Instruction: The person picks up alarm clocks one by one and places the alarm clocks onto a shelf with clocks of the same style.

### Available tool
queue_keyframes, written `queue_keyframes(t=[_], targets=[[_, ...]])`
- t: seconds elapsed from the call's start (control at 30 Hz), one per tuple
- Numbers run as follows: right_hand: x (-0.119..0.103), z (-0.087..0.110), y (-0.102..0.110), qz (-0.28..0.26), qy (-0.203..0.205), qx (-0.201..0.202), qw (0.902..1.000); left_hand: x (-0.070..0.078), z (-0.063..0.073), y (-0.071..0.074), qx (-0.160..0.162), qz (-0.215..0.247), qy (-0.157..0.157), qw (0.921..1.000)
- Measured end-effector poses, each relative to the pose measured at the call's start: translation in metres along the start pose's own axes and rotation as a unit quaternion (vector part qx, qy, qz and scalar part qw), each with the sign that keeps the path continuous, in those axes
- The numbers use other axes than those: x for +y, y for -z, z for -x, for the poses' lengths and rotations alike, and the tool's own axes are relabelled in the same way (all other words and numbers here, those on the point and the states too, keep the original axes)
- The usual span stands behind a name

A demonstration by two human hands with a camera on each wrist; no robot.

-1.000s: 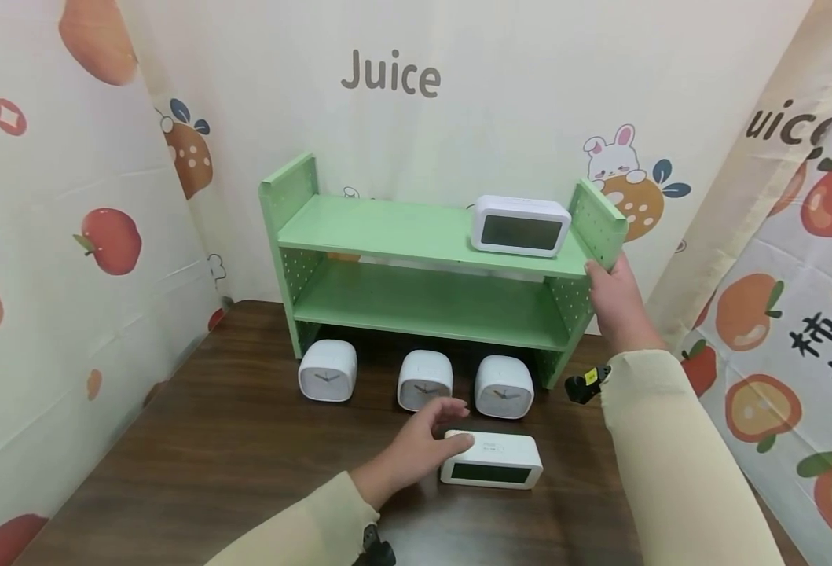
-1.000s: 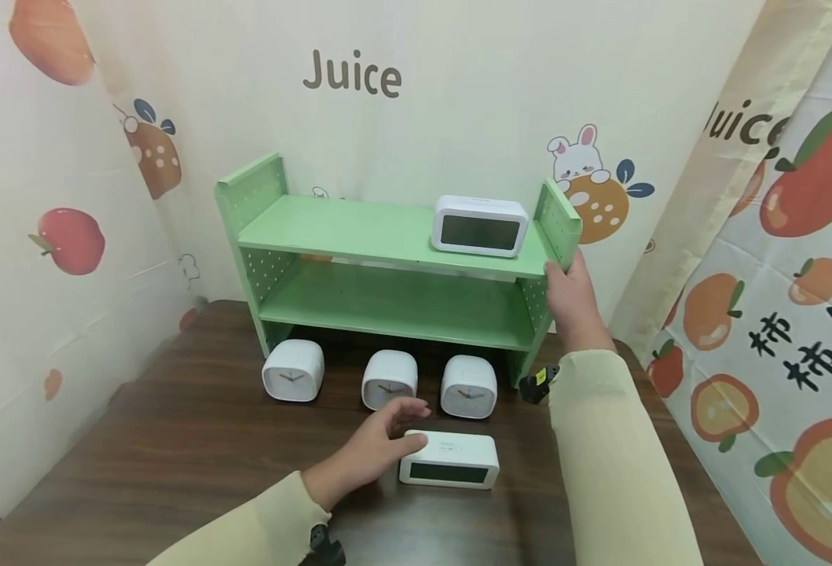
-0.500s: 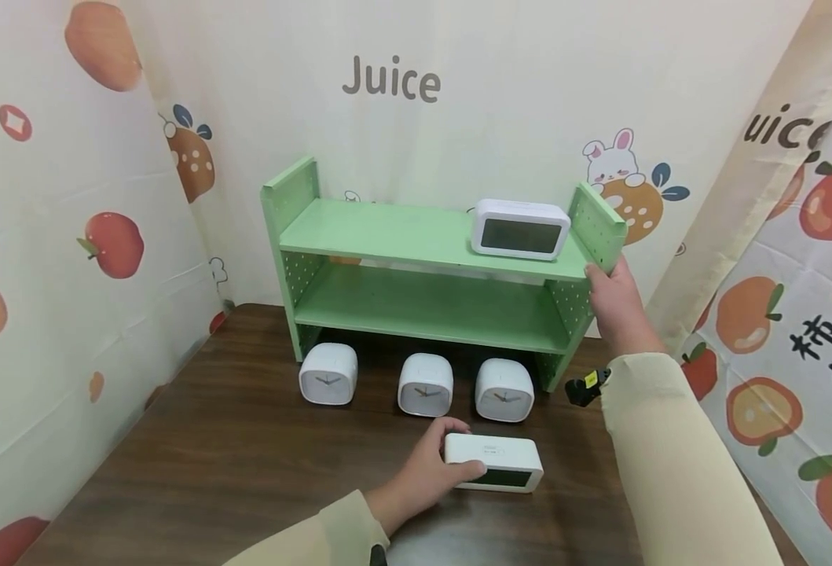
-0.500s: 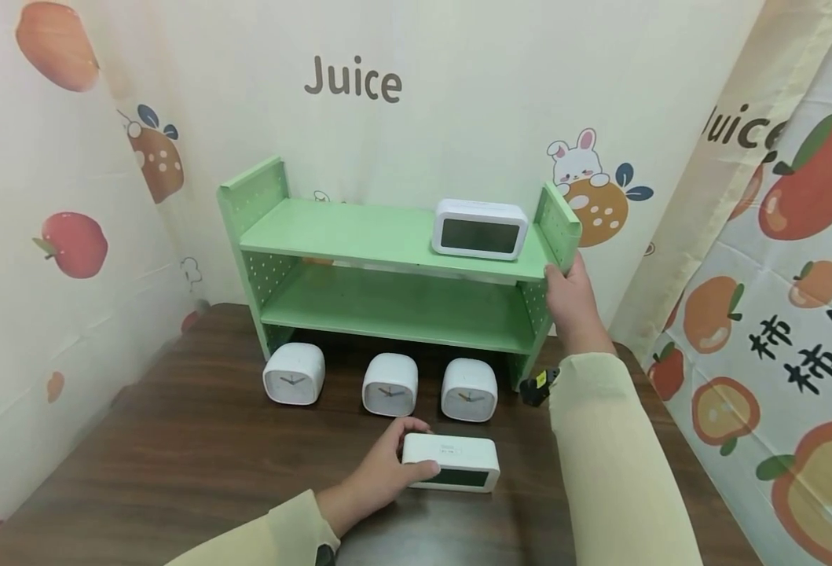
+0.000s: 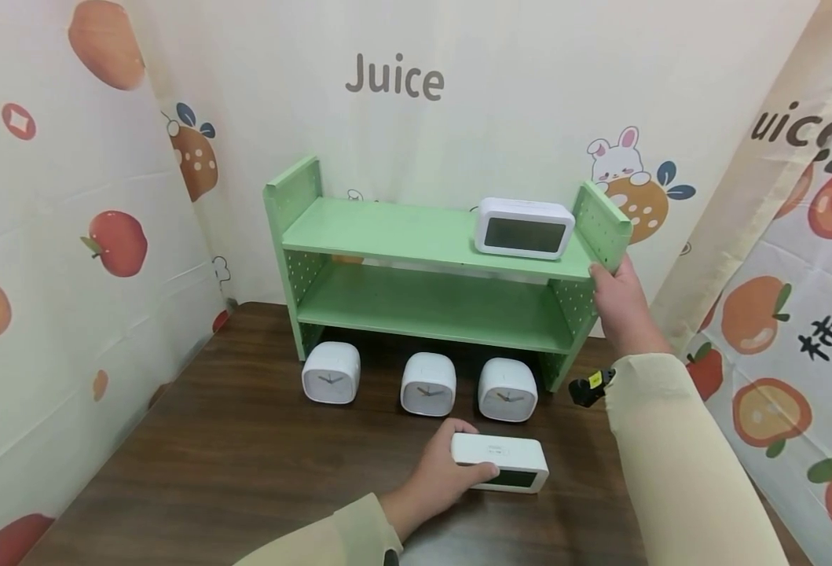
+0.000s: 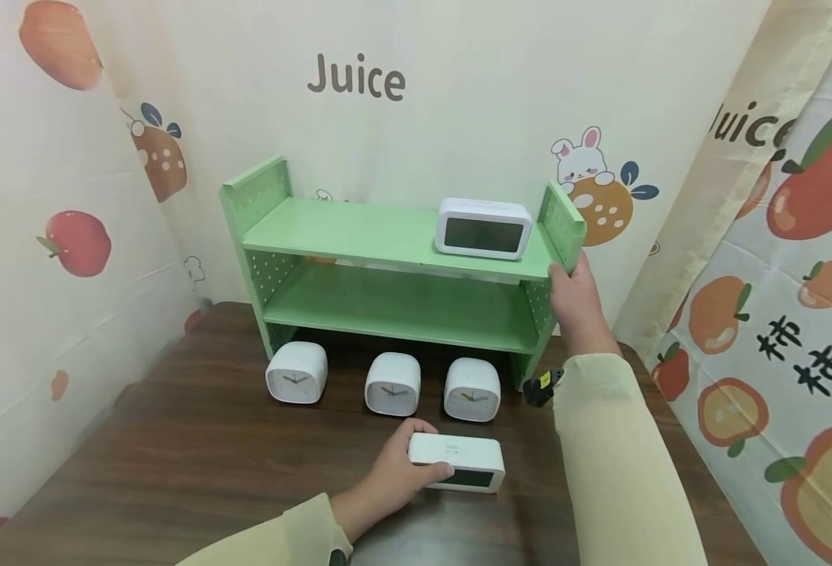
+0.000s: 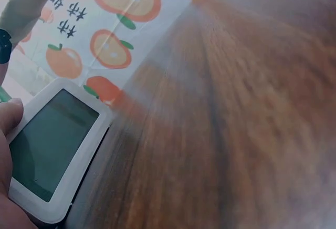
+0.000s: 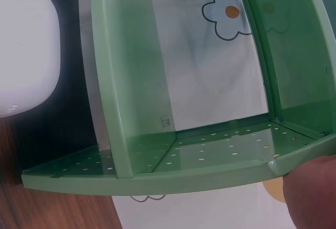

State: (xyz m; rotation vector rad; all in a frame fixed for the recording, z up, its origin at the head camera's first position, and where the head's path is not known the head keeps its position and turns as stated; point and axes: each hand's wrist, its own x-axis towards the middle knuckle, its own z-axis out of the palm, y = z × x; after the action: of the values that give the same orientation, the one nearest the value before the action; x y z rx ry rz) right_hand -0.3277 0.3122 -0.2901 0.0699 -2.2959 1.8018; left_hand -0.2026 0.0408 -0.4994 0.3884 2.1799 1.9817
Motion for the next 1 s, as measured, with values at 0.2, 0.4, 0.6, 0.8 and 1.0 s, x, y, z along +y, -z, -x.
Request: queue_keyframes(t=[0.2,0.4,0.6,0.8,1.0], targets=[[0.000,0.001,0.000,0.009,-0.007,0.002,0.9999,0.001,0.000,0.001,-0.007,-0.004,0.001,1.0000],[-0.001,0.002,-0.001,0.011,-0.002,0.002,0.9999,0.002,0.002,0.002,-0.013,-0.010,-0.004,0.9999],[0.000,0.001,0.000,0.016,-0.003,0.000,0.9999,0.004,0.003,0.004,-0.021,-0.005,-0.009,0.9997],[0.000,0.001,0.001,0.009,0.001,0.001,1.0000,0.006,0.003,0.006,-0.014,0.012,0.005,0.9998],[-0.001,0.001,0.000,0.002,0.001,-0.003,1.0000,0.007,0.008,0.011,-0.006,0.027,0.018,0.9995]])
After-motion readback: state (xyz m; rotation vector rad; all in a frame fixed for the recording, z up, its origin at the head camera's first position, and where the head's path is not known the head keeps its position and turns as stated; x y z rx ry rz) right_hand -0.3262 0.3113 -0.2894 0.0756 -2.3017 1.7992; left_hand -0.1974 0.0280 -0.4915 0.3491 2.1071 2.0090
